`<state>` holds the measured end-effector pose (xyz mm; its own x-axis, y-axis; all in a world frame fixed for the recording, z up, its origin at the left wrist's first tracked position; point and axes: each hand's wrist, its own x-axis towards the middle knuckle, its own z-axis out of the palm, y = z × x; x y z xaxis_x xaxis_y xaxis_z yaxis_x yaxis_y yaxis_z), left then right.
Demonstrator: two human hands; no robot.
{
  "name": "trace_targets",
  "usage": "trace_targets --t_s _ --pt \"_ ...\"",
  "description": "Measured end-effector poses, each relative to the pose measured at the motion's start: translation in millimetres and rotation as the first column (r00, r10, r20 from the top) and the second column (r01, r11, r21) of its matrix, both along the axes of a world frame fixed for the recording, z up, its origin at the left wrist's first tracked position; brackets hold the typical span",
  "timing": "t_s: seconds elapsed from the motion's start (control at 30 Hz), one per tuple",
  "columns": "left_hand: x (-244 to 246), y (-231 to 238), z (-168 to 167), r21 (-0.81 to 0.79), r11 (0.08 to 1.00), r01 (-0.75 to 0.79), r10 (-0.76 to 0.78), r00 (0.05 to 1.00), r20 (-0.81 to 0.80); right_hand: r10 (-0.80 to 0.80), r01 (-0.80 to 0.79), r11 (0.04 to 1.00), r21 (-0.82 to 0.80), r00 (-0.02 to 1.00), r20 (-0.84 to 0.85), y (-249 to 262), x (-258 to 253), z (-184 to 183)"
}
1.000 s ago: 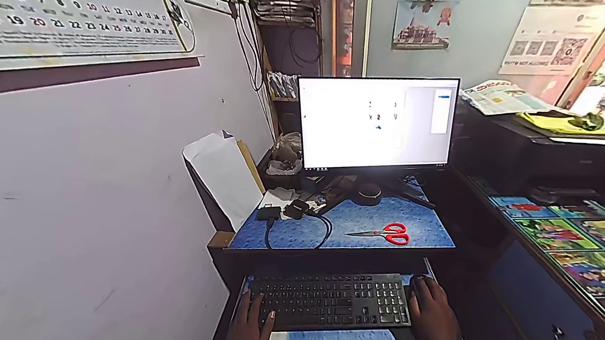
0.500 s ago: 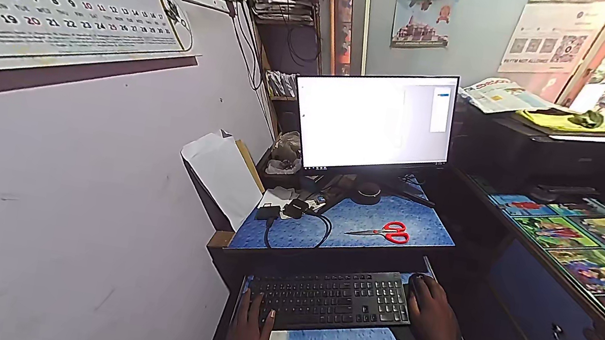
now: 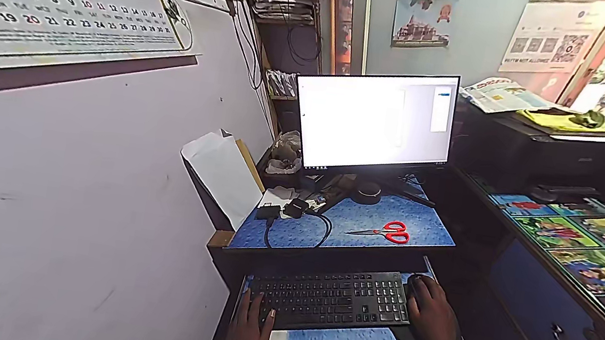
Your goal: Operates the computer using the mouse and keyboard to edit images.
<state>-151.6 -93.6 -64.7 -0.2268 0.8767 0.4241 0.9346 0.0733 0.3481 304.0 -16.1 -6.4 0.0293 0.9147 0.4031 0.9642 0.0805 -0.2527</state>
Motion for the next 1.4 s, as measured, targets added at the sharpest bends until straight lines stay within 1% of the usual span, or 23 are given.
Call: trace_targets --t_s 0.33,0.43,0.6,0.8,0.97,1.07,1.27,1.4 --pt "0 0 0 -0.007 1.0 -0.004 0.004 1.0 0.007 0.01 -0.01 1.0 0.01 1.0 0.004 1 1 -1" --pt "0 0 2 -0.027 0.999 -0.019 0.019 1.0 0.02 0.001 -0.001 1.0 0.003 1.0 -0.014 2 0 -2" --pt "1 0 3 -0.068 0.998 -0.016 0.019 0.999 0.043 -0.015 0.015 1.0 0.01 1.0 0.01 1 -1 0" --pt "0 -1 3 -0.058 0.998 -0.009 0.012 0.999 0.041 -0.055 0.054 0.998 0.008 0.998 0.007 1 -1 -3" --pt "-1 -1 2 -0.052 0.999 0.004 -0.002 0.999 0.033 -0.037 0.036 0.999 0.021 0.999 0.013 0 -1 -1" --pt "0 -1 5 -0.058 0.998 0.006 -0.005 1.0 0.031 -0.025 0.025 1.0 -0.002 1.0 0.01 -1 -1 0" --pt "2 -3 10 -0.066 0.998 0.018 -0.014 0.998 0.061 -0.021 0.021 1.0 -0.004 0.999 -0.037 -1 0 0" --pt "3 -5 11 -0.069 0.998 0.014 -0.009 0.998 0.063 -0.012 0.012 1.0 0.016 1.0 -0.027 0 0 -2"
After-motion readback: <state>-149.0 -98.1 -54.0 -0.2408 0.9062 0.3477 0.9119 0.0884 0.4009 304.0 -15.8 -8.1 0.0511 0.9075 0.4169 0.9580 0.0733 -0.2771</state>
